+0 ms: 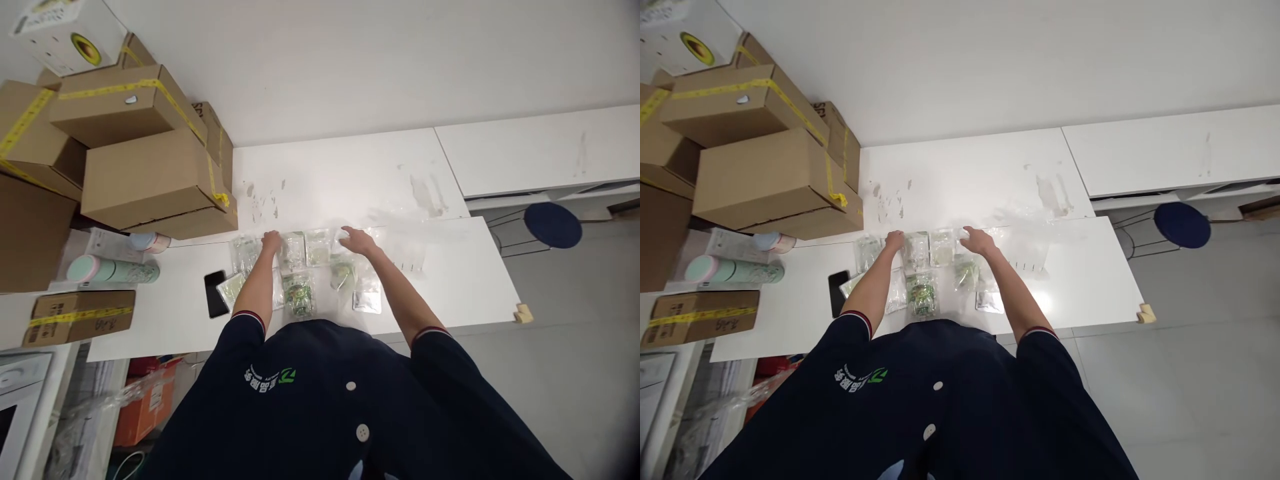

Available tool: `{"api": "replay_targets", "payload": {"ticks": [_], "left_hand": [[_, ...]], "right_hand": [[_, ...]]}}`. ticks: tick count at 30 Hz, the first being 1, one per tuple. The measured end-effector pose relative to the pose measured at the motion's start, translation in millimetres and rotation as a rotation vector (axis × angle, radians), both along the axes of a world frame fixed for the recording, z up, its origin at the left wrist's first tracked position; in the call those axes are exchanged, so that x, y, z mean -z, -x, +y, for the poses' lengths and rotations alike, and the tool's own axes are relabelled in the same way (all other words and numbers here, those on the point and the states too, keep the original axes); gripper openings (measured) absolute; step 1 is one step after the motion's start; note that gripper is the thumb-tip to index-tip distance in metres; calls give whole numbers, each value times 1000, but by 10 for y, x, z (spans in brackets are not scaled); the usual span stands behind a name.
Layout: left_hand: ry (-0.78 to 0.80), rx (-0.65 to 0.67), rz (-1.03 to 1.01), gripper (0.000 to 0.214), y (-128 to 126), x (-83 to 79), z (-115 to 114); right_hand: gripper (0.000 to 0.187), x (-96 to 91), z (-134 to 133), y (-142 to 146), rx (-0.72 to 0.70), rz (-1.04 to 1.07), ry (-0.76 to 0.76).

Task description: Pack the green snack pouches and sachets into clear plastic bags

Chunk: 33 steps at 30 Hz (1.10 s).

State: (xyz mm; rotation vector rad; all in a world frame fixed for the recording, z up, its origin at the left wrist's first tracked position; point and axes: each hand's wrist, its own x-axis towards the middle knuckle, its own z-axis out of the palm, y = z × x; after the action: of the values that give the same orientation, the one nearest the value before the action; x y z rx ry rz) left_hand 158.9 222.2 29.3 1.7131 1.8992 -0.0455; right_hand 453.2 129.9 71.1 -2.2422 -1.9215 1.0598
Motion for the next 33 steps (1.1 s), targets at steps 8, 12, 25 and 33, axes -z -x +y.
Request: {"api": "replay_targets", "payload": {"ticks": [8,12,25,33], "left_hand": [[90,-140,-179,17,289,-42,-3],[89,-194,-494,21,501,-235,-65],[-442,76,-259,18,514,-1330,-483],[-434,196,-361,20,564,-1706,-582]], "right_hand": [[36,390,711,389,-33,-23,104],[30,245,544,338,13,-43,-28],[34,-856,-110,566,47,2,-558],[34,-1146,-327,461,60,90,-805]]}}
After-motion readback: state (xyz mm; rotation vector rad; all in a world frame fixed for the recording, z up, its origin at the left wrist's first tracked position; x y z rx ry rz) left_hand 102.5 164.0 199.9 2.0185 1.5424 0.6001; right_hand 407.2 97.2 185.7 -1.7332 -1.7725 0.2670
